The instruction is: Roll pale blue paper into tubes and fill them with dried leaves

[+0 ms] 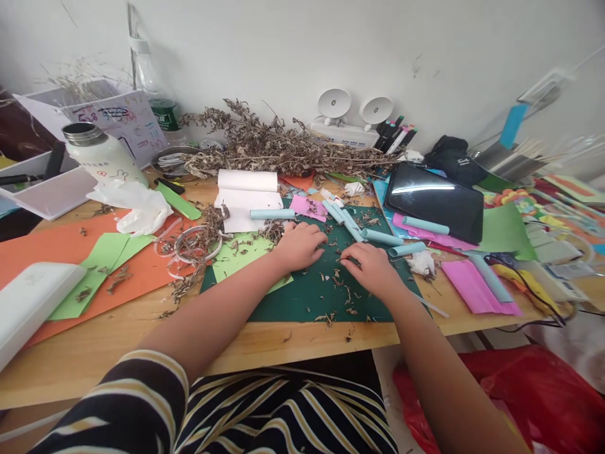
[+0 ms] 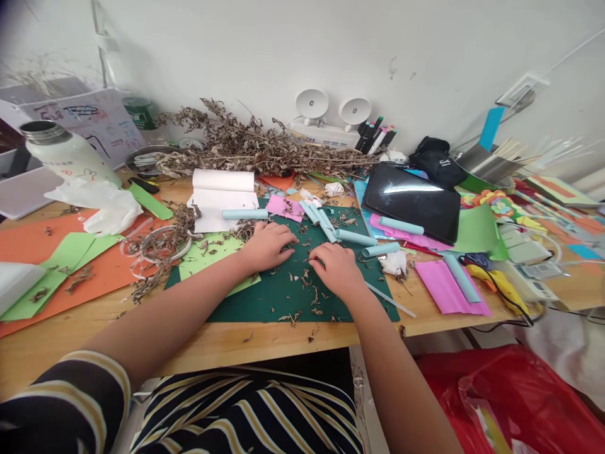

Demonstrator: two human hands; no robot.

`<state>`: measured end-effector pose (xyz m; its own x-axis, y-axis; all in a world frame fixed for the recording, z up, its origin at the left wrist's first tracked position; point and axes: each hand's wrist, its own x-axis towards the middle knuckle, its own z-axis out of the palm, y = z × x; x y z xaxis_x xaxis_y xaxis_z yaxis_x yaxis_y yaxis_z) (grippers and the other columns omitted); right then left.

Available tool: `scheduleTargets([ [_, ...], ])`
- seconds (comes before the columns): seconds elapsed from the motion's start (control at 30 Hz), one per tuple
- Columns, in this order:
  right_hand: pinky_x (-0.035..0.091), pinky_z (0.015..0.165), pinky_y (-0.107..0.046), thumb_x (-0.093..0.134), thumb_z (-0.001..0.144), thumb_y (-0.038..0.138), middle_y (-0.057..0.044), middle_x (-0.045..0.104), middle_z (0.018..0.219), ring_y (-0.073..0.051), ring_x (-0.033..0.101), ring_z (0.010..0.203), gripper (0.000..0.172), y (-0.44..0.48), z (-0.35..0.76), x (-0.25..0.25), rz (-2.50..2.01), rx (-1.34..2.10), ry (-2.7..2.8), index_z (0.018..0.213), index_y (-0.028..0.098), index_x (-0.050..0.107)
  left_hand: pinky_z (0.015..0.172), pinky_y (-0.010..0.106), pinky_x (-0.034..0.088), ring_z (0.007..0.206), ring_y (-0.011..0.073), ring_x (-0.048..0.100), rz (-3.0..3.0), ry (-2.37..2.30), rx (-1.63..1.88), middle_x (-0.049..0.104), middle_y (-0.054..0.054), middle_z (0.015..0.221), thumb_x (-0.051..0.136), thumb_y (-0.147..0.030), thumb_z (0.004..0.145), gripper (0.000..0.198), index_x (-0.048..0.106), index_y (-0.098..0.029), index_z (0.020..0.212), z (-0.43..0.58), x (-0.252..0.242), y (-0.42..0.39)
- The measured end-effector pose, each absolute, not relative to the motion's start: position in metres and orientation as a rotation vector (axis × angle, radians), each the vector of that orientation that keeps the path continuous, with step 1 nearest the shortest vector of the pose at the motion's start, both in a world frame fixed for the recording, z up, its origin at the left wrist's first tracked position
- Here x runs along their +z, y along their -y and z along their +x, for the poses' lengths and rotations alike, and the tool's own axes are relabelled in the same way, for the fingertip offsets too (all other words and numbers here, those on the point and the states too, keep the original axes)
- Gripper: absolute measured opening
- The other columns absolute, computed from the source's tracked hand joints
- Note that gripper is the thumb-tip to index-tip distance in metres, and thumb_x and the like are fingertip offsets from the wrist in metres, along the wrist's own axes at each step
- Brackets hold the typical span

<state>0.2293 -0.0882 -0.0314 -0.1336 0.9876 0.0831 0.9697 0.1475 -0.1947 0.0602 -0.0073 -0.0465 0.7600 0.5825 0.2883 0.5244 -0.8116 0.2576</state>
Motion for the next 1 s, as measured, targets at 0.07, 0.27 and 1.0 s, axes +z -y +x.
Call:
scheduleTargets([
  [0.07, 0.032, 0.068, -0.029, 0.043, 0.077, 0.024, -0.002, 0.058, 0.084, -0.017, 0.050, 0.082, 0.011, 0.089, 0.227, -0.028, -1.918, 0.129, 2.181, 0.077, 0.020, 0.053, 0.073, 0.033, 0.029, 0.088, 0.0213, 0.047, 2.760, -0.713, 0.551, 0.056, 0.005, 0.092, 0.042, -0.041, 0.077, 0.028, 0.054, -0.021, 0.093, 0.061, -0.044, 0.012],
  [0.27, 0.035, 0.067, -0.029, 0.042, 0.077, 0.023, -0.004, 0.059, 0.080, -0.018, 0.051, 0.078, 0.011, 0.092, 0.219, -0.024, -1.867, 0.120, 2.108, 0.078, 0.019, 0.053, 0.070, 0.027, 0.037, 0.078, 0.0153, 0.052, 2.549, -0.540, 0.655, 0.059, 0.003, 0.081, 0.039, -0.035, 0.081, 0.024, 0.055, -0.017, 0.081, 0.069, -0.048, 0.019],
  [1.0, 0.042, 0.064, -0.028, 0.040, 0.079, 0.031, -0.004, 0.059, 0.081, -0.016, 0.053, 0.073, 0.018, 0.123, 0.242, -0.031, -1.803, 0.144, 1.886, 0.084, 0.020, 0.053, 0.058, 0.021, 0.041, 0.063, 0.0102, 0.050, 2.017, -0.723, 0.952, 0.055, 0.001, 0.068, 0.043, -0.028, 0.076, 0.016, 0.051, -0.015, 0.069, 0.072, -0.045, 0.020],
])
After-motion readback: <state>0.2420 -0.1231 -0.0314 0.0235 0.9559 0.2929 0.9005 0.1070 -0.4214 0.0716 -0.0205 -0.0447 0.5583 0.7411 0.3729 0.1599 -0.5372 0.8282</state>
